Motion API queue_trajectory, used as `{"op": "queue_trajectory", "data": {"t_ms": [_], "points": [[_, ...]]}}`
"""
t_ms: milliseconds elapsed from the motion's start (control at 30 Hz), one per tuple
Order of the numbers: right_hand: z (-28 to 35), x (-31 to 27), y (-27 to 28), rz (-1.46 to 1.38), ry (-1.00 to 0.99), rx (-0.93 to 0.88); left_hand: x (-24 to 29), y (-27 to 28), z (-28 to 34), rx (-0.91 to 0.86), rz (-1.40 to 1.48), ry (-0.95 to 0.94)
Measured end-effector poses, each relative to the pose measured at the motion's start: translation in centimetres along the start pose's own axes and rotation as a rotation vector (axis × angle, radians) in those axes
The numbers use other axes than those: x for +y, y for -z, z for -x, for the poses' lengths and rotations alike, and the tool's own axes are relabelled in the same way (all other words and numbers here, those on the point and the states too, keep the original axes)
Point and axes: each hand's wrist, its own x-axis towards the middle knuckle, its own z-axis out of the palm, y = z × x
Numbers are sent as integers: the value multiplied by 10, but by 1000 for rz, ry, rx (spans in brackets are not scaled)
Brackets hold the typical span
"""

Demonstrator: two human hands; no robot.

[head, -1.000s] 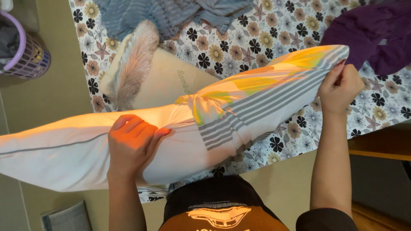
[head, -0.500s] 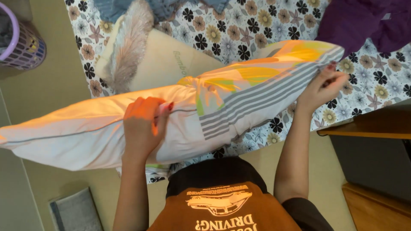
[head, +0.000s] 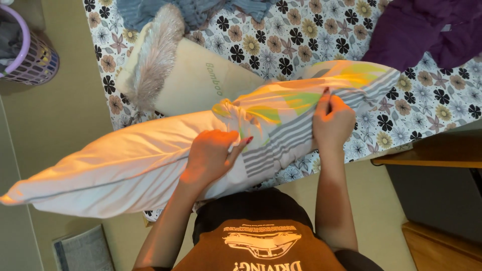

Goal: Put a pillowcase onto a pillow.

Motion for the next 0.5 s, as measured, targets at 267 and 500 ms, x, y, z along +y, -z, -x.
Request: {"op": "queue_trajectory", "data": {"t_ms": [267,500], "points": [[1,25,13,-275,-129,163,32,-2,16,-71,234,-72],[-13,55,32,-38,-105,216,42,16,24,-173,295,-158]]}}
